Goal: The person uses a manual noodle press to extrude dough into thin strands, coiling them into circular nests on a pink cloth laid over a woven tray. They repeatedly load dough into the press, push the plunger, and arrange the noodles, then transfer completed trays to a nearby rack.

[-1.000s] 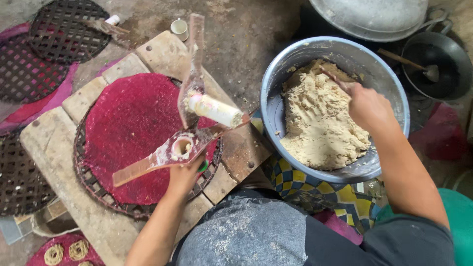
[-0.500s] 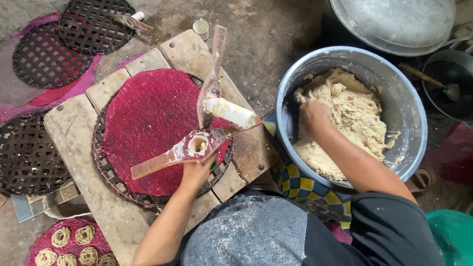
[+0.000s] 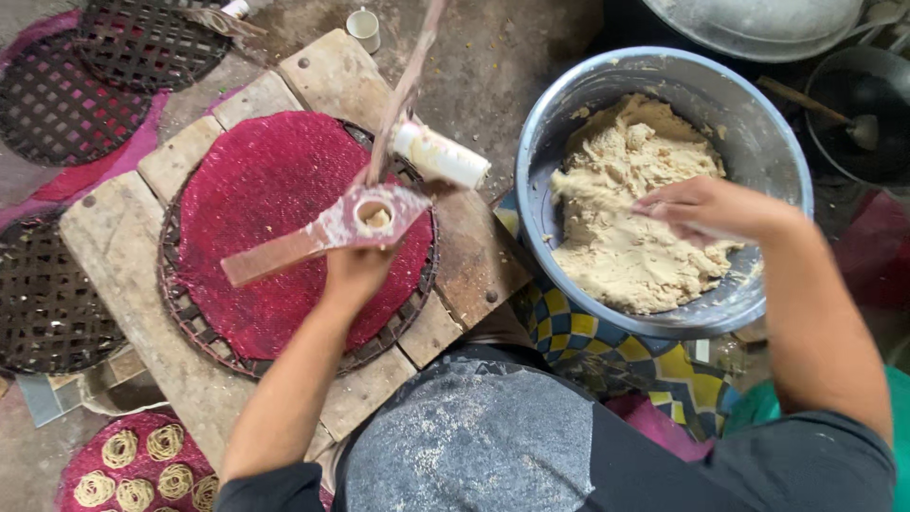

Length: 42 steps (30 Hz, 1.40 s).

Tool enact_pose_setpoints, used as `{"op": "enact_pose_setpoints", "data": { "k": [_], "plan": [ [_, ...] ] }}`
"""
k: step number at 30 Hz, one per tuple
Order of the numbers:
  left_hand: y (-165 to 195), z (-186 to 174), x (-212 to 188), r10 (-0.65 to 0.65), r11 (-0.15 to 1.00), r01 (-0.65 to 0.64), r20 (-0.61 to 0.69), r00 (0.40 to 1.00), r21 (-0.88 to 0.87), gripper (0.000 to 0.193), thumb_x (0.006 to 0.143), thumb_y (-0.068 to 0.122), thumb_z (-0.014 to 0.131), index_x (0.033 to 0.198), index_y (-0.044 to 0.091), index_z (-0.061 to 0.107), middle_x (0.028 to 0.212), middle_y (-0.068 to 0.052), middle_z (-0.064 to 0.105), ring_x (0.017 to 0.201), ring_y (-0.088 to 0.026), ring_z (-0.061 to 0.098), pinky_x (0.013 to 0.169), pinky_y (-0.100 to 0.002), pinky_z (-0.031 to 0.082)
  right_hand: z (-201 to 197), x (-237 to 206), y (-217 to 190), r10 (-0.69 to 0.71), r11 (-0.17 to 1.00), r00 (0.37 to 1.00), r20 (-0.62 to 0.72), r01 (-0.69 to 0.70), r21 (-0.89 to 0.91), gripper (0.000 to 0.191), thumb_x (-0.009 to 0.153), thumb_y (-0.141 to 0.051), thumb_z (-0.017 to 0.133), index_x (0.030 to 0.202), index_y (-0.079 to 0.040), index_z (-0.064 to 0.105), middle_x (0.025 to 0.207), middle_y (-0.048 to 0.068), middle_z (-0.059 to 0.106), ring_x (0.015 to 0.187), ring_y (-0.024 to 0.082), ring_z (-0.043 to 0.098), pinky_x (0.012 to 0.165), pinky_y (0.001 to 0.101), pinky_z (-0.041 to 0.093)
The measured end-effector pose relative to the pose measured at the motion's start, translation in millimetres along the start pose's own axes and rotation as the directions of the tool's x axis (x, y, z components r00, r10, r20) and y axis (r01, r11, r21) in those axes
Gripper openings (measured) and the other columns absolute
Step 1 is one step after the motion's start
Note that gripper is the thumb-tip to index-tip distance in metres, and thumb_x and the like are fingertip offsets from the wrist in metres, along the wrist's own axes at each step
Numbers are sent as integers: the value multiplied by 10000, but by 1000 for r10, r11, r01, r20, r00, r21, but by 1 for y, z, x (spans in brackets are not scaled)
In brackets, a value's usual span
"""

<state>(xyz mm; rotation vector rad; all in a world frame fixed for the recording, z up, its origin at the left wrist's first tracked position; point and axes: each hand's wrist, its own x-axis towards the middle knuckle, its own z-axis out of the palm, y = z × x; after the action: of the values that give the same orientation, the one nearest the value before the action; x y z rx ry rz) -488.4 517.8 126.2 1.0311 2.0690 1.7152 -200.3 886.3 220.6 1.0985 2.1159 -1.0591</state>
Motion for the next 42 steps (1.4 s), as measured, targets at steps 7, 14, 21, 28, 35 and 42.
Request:
{"op": "enact_pose_setpoints", "data": {
  "k": [7, 14, 21, 28, 35, 42],
  "plan": [
    [70, 20, 26, 397, 890, -402, 66, 915, 216, 415, 928, 132, 824, 1278, 116, 602, 1091, -65, 653, 985, -211, 679, 806, -361, 592, -23, -33, -66, -626, 767, 748, 218, 543, 341, 405, 1012, -269, 621, 1301, -12, 740, 635, 17, 536, 521, 112, 466, 434, 274, 394],
    [50, -16, 15, 328, 766, -349, 138, 935, 541, 610, 756, 201, 810, 1321, 104, 603, 1242, -178, 650, 1038, -358, 652, 883, -445, 538, 47, -33, -251, -465, 349, 856, 227, 412, -842, 327, 991, -265, 552, 1282, -198, 683, 1010, 65, 731, 970, 294, 726, 809, 431, 571],
    [-50, -77, -30, 64, 979, -65, 8, 998, 191, 351, 893, 148, 754, 1242, 130, 719, 1223, -92, 742, 1157, -265, 710, 1016, -394, 534, 138, -63, -361, -841, -445, 189, 507, 289, -847, 214, 831, -142, 594, 1015, -68, 674, 883, 94, 743, 829, 252, 750, 617, 387, 605],
    [-87, -148, -39, -156, 983, 171, -179, 971, 70, 369, 889, 61, 764, 1247, 33, 679, 1211, -137, 730, 1115, -289, 692, 968, -420, 546, 106, -71, -404, -816, 44, 521, 250, 486, -873, 291, 969, -314, 579, 1206, -196, 701, 1060, 6, 749, 849, 267, 740, 662, 398, 596],
    [-44, -157, -38, 79, 996, -74, -109, 991, 43, 500, 904, 130, 755, 1363, 22, 587, 1234, -153, 697, 1143, -267, 684, 980, -409, 572, 139, -46, -432, -812, -297, 337, 476, 463, -835, 336, 886, -147, 598, 1206, -170, 697, 1148, 50, 741, 894, 249, 754, 620, 387, 620],
    [-47, -145, -46, -9, 964, 58, -187, 982, 260, 392, 944, 212, 783, 1305, 106, 675, 1307, -139, 700, 1158, -258, 706, 970, -402, 595, 207, -72, -432, -736, -473, 372, 566, 316, -823, 192, 923, -144, 580, 1088, -77, 650, 916, 79, 715, 778, 237, 745, 613, 357, 598]
  ]
}}
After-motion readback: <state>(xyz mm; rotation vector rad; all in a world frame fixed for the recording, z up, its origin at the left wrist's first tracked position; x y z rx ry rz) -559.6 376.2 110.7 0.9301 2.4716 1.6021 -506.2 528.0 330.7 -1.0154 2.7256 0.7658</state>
